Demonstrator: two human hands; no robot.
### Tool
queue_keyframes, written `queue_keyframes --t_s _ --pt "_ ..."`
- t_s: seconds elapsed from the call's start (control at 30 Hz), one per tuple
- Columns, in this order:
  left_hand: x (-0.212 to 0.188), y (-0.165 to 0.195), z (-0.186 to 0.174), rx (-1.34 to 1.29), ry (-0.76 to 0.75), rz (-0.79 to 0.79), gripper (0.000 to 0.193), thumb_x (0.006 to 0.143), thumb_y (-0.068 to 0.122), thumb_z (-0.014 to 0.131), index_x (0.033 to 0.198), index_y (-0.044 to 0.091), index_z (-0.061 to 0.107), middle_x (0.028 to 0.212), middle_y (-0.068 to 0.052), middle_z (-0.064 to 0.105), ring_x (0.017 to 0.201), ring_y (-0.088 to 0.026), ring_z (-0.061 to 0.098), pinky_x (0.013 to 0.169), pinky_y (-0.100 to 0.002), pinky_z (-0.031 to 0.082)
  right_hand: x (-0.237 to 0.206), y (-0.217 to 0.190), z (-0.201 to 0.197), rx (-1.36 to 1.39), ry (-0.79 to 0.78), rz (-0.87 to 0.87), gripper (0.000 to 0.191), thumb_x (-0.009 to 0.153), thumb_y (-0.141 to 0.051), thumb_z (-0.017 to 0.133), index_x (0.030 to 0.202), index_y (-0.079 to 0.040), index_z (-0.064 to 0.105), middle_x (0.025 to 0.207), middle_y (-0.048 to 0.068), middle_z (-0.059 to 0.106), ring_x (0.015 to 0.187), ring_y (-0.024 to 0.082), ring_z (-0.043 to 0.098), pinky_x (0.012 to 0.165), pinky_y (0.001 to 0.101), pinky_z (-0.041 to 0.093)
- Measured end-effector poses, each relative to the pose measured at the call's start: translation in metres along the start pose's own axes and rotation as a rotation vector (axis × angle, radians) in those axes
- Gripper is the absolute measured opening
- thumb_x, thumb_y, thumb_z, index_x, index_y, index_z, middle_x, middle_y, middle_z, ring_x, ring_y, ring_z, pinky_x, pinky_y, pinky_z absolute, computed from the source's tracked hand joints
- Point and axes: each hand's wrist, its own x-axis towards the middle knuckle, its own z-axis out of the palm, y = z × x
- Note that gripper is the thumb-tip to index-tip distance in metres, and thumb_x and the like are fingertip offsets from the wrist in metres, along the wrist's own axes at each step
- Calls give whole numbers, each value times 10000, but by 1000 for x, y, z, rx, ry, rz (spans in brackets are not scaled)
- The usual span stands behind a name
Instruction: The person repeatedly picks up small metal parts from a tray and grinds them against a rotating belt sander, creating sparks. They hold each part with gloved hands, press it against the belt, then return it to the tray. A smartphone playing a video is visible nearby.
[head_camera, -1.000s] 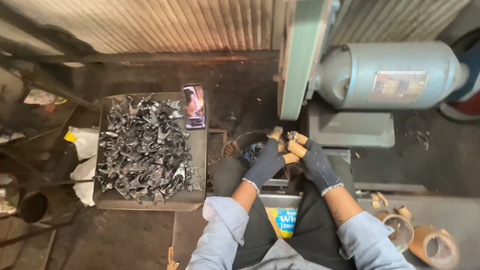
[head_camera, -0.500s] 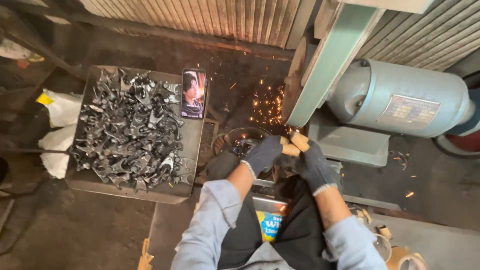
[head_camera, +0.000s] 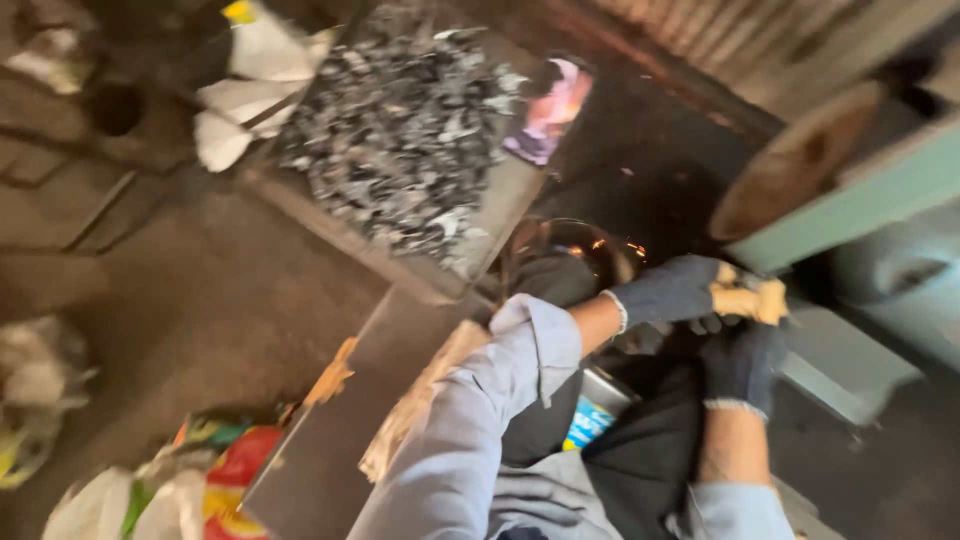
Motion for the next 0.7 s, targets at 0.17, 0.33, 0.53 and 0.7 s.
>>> queue_keyframes --t_s 0.17,0.33,0.53,0.7 --pt "-117 18 -89 531 464 287 414 932 391 650 1144 49 748 1077 -167 761 1014 -334 730 912 -413 542 -68 -41 29 -319 168 24 370 1094 -236 609 1369 11 631 1182 67 669 1021 147 611 862 291 484" --pt "-200 -17 -174 1579 499 -157 211 955 184 571 988 54 734 918 -199 710 788 -380 710 620 -480 554 -96 -65 67 -839 -189 9 393 960 -289 661 1253 -29 700 1210 134 739 1139 244 665 999 328 489" --pt "-201 -2 -194 1542 403 -35 199 934 158 560 968 118 752 978 -169 716 917 -356 708 753 -478 553 -101 -42 93 -1012 -475 52 540 864 -381 725 1305 -77 655 1153 147 712 1111 252 671 1004 338 482" --pt "-175 18 -124 975 779 198 357 886 204 697 1202 38 699 1042 -233 684 890 -394 662 772 -488 529 -97 -24 75 -696 -415 30 490 901 -339 675 1257 -2 685 1172 143 708 1117 266 638 958 367 480"
